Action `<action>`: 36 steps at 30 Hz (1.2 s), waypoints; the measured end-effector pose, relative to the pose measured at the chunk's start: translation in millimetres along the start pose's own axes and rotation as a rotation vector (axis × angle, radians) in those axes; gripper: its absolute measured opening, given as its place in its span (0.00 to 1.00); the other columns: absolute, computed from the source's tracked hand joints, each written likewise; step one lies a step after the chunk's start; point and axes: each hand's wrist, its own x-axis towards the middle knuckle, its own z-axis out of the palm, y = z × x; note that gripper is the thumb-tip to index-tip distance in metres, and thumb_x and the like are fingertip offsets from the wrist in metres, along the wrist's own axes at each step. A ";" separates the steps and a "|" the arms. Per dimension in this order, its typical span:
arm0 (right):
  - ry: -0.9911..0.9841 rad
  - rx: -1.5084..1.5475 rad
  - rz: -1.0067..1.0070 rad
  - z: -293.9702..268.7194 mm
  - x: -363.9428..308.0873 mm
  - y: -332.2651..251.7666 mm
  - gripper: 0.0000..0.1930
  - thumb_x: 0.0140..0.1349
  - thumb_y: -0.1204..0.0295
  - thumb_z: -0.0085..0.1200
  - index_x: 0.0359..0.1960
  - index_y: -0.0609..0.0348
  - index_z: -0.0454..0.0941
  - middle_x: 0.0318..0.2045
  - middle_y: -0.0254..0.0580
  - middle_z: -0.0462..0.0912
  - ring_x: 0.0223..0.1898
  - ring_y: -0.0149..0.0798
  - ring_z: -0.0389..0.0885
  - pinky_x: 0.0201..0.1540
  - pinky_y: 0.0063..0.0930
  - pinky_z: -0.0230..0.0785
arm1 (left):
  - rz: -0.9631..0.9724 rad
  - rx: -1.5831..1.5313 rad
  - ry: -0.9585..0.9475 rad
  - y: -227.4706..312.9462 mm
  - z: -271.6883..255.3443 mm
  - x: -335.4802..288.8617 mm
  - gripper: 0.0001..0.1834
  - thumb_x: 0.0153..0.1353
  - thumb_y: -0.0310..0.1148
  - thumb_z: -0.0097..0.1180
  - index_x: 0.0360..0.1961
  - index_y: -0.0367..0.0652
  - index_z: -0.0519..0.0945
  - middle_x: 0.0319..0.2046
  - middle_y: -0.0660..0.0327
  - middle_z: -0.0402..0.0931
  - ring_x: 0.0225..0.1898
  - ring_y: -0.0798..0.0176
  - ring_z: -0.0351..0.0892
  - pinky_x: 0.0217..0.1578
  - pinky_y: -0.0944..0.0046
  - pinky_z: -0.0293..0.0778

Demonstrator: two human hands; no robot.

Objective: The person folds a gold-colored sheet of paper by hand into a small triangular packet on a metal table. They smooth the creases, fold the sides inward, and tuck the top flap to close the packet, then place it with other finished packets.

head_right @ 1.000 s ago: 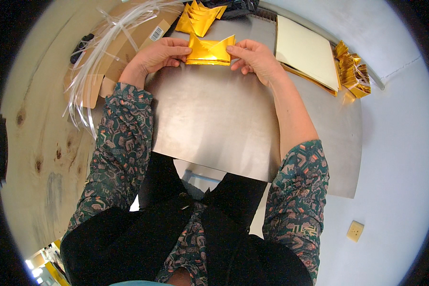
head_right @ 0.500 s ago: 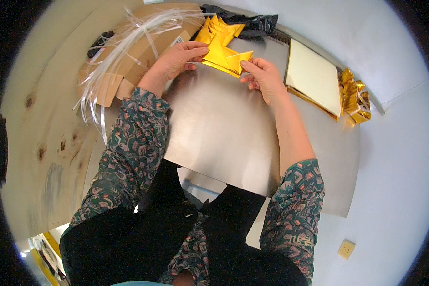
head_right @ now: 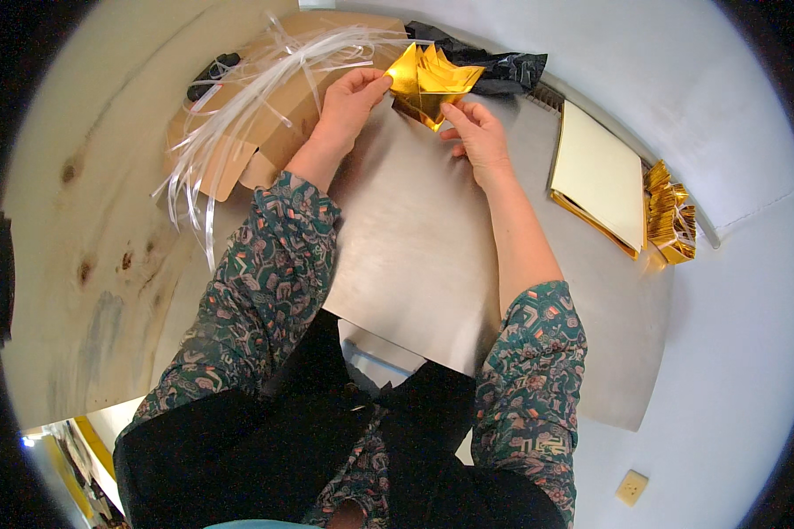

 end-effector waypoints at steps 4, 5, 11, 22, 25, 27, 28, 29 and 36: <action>-0.005 0.025 0.027 -6.9 -7.2 -1.2 0.18 0.67 0.57 0.66 0.49 0.56 0.81 0.41 0.33 0.85 0.30 0.23 0.78 0.26 0.17 0.65 | -0.111 -0.150 -0.064 8.6 3.3 -5.4 0.13 0.69 0.37 0.65 0.50 0.42 0.82 0.43 0.64 0.84 0.42 0.66 0.85 0.44 0.67 0.81; -0.032 0.054 0.037 -8.6 -10.1 -3.6 0.17 0.67 0.57 0.66 0.48 0.56 0.81 0.41 0.33 0.85 0.30 0.23 0.77 0.26 0.17 0.64 | -0.145 -0.177 -0.086 12.4 3.6 -7.8 0.14 0.69 0.37 0.64 0.50 0.42 0.82 0.43 0.63 0.84 0.41 0.66 0.85 0.43 0.67 0.81; -0.047 0.236 0.094 -19.7 -50.5 -27.0 0.12 0.70 0.61 0.63 0.46 0.54 0.80 0.37 0.30 0.83 0.29 0.23 0.76 0.27 0.17 0.63 | -0.227 -0.369 -0.182 31.1 28.4 -28.8 0.16 0.71 0.40 0.62 0.54 0.42 0.80 0.49 0.62 0.82 0.49 0.64 0.84 0.49 0.63 0.80; 0.068 0.653 -0.013 -23.6 -127.4 -30.1 0.13 0.71 0.60 0.61 0.51 0.51 0.77 0.40 0.28 0.82 0.35 0.24 0.75 0.36 0.22 0.66 | 0.191 -0.136 -0.494 25.6 100.5 -110.5 0.18 0.69 0.39 0.62 0.56 0.42 0.81 0.46 0.63 0.85 0.51 0.71 0.82 0.53 0.66 0.76; 0.055 0.485 -0.065 -30.6 -134.1 -28.4 0.15 0.72 0.60 0.59 0.54 0.53 0.77 0.44 0.30 0.83 0.40 0.25 0.76 0.40 0.24 0.67 | 0.172 -0.127 -0.522 27.5 99.0 -109.7 0.17 0.73 0.35 0.59 0.57 0.39 0.80 0.47 0.64 0.84 0.49 0.72 0.82 0.50 0.70 0.77; 0.100 0.275 -0.124 -37.7 -136.3 -30.5 0.17 0.73 0.60 0.57 0.58 0.54 0.76 0.49 0.32 0.83 0.44 0.27 0.77 0.45 0.26 0.68 | 0.188 -0.128 -0.549 29.9 94.9 -107.0 0.16 0.74 0.33 0.58 0.58 0.37 0.79 0.47 0.64 0.84 0.49 0.73 0.82 0.50 0.71 0.77; 0.128 0.224 -0.162 -41.4 -136.3 -31.5 0.17 0.74 0.61 0.57 0.58 0.55 0.76 0.50 0.32 0.83 0.46 0.28 0.76 0.47 0.27 0.67 | 0.182 -0.148 -0.573 31.1 93.4 -105.3 0.16 0.74 0.33 0.58 0.58 0.37 0.79 0.47 0.64 0.84 0.49 0.73 0.82 0.51 0.71 0.77; 0.165 0.171 -0.194 -45.4 -136.4 -32.8 0.17 0.74 0.62 0.56 0.59 0.55 0.76 0.50 0.32 0.83 0.48 0.28 0.76 0.48 0.28 0.67 | 0.137 -0.144 -0.594 32.1 92.1 -105.5 0.16 0.74 0.32 0.57 0.58 0.36 0.79 0.47 0.63 0.84 0.48 0.74 0.82 0.51 0.70 0.77; 0.074 0.325 -0.217 -52.2 -134.5 -26.9 0.16 0.73 0.65 0.58 0.58 0.53 0.77 0.53 0.29 0.82 0.54 0.29 0.75 0.56 0.30 0.65 | 0.178 0.009 -0.612 38.4 88.7 -114.4 0.16 0.72 0.31 0.60 0.56 0.35 0.81 0.45 0.62 0.85 0.46 0.72 0.83 0.49 0.71 0.79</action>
